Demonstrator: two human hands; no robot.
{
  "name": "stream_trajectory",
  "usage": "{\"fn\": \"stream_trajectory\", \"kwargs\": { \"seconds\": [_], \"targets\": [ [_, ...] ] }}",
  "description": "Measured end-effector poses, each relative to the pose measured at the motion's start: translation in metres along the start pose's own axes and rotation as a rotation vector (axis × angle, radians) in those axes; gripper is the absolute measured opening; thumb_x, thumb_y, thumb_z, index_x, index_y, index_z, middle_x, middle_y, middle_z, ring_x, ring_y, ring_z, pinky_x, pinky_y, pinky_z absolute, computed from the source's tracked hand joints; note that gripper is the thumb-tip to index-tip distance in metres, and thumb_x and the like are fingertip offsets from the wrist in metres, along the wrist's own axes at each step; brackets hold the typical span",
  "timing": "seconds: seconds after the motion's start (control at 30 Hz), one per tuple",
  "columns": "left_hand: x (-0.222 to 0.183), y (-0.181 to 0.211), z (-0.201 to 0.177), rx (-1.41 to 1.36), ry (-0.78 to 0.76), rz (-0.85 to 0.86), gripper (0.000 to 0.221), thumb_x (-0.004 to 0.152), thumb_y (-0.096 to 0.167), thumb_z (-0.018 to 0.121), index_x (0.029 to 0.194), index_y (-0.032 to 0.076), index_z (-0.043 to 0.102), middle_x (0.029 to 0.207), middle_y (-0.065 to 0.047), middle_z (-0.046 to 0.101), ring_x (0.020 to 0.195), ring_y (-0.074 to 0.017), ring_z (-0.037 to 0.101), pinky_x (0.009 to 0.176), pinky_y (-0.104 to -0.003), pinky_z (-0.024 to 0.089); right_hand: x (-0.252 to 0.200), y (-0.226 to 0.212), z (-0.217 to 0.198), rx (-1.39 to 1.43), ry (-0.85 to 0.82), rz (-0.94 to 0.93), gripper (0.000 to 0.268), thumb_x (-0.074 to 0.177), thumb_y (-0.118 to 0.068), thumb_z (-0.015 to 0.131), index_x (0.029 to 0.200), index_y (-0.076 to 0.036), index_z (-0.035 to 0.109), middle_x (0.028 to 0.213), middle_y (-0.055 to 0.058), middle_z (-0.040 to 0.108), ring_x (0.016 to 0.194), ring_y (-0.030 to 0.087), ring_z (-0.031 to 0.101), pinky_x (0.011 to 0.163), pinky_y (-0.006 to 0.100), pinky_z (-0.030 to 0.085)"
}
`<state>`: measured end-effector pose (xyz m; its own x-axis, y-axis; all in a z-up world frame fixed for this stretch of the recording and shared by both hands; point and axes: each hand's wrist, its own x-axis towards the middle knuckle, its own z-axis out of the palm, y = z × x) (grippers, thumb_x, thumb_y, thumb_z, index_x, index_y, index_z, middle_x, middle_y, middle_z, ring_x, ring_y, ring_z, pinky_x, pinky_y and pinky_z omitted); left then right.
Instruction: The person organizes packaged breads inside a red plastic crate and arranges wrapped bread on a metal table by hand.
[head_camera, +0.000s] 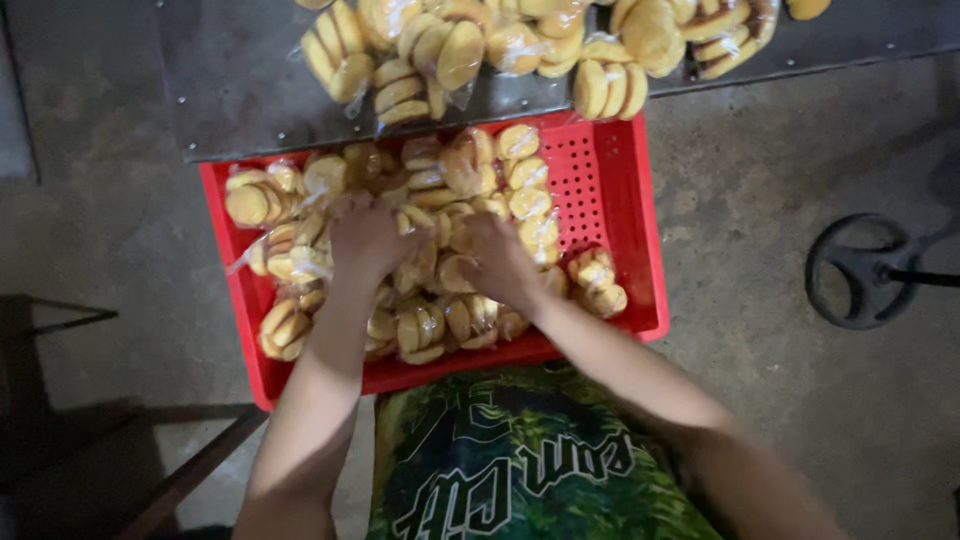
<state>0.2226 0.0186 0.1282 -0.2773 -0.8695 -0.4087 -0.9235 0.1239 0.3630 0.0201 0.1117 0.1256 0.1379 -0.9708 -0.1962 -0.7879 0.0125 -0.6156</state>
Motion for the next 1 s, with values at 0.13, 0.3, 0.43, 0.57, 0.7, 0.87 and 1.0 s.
{"fn": "stream_trajectory", "kwargs": {
  "seconds": [0.13, 0.3, 0.43, 0.57, 0.7, 0.87, 1.0],
  "targets": [
    [0.005, 0.024, -0.005, 0.182, -0.187, 0.010, 0.083, 0.074, 0.063, 0.076, 0.128, 0.003, 0.057, 0.129, -0.019, 0.061, 0.123, -0.0387, 0.057, 0.097, -0.055, 0.048, 0.026, 0.021, 0.030, 0.077, -0.002, 0.335, 0.070, 0.076, -0.026, 0.088, 0.134, -0.005, 0.054, 0.129, 0.023, 0.059, 0.116, 0.040, 0.058, 0.099, 0.048, 0.050],
    [-0.006, 0.007, -0.009, -0.285, -0.330, -0.133, 0.077, 0.070, 0.050, 0.082, 0.128, 0.005, 0.060, 0.123, -0.017, 0.069, 0.115, -0.0326, 0.069, 0.100, -0.043, 0.055, -0.021, 0.085, 0.007, 0.739, -0.018, 0.464, 0.060, 0.085, -0.017, 0.080, 0.138, -0.007, 0.054, 0.134, 0.018, 0.061, 0.113, 0.030, 0.068, 0.088, 0.041, 0.057],
    [0.014, 0.020, 0.021, -0.813, -0.261, 0.334, 0.091, 0.071, 0.041, 0.088, 0.142, 0.005, 0.044, 0.135, -0.018, 0.059, 0.124, -0.0334, 0.058, 0.098, -0.041, 0.050, -0.097, 0.099, -0.086, 1.656, -0.194, 0.469, 0.074, 0.083, -0.006, 0.069, 0.146, -0.031, 0.039, 0.151, 0.001, 0.043, 0.122, 0.023, 0.061, 0.090, 0.045, 0.063],
    [0.048, 0.108, 0.087, -0.615, -0.240, 0.376, 0.065, 0.067, 0.031, 0.089, 0.121, 0.006, 0.062, 0.120, -0.016, 0.067, 0.111, -0.0342, 0.067, 0.094, -0.043, 0.053, -0.129, 0.116, -0.099, 1.565, 0.026, 0.519, 0.062, 0.093, -0.013, 0.067, 0.150, -0.017, 0.043, 0.141, 0.008, 0.057, 0.122, 0.027, 0.063, 0.092, 0.042, 0.060],
    [0.055, 0.197, 0.146, -0.547, 0.049, 0.444, 0.059, 0.072, 0.034, 0.084, 0.122, 0.012, 0.064, 0.115, -0.013, 0.069, 0.108, -0.0333, 0.067, 0.093, -0.047, 0.054, -0.161, 0.135, -0.105, 1.230, 0.482, 0.550, 0.053, 0.101, -0.017, 0.068, 0.149, -0.010, 0.048, 0.136, 0.004, 0.067, 0.123, 0.019, 0.065, 0.100, 0.034, 0.056],
    [0.047, 0.222, 0.198, 0.010, -0.307, 0.580, 0.063, 0.081, 0.014, 0.064, 0.142, 0.012, 0.049, 0.141, -0.017, 0.055, 0.135, -0.0346, 0.050, 0.121, -0.057, 0.026, -0.173, 0.132, -0.160, 0.888, 0.511, 0.679, 0.053, 0.099, -0.019, 0.069, 0.147, -0.017, 0.047, 0.121, 0.000, 0.065, 0.103, 0.017, 0.062, 0.077, 0.030, 0.049],
    [0.036, 0.218, 0.208, 0.047, -0.451, 0.528, 0.071, 0.081, 0.015, 0.058, 0.149, 0.008, 0.039, 0.151, -0.018, 0.048, 0.143, -0.0335, 0.042, 0.124, -0.055, 0.013, -0.131, 0.129, -0.166, 0.624, 0.385, 0.324, 0.060, 0.091, -0.008, 0.072, 0.145, -0.014, 0.047, 0.131, 0.006, 0.060, 0.123, 0.024, 0.061, 0.102, 0.035, 0.054]
  ]
}}
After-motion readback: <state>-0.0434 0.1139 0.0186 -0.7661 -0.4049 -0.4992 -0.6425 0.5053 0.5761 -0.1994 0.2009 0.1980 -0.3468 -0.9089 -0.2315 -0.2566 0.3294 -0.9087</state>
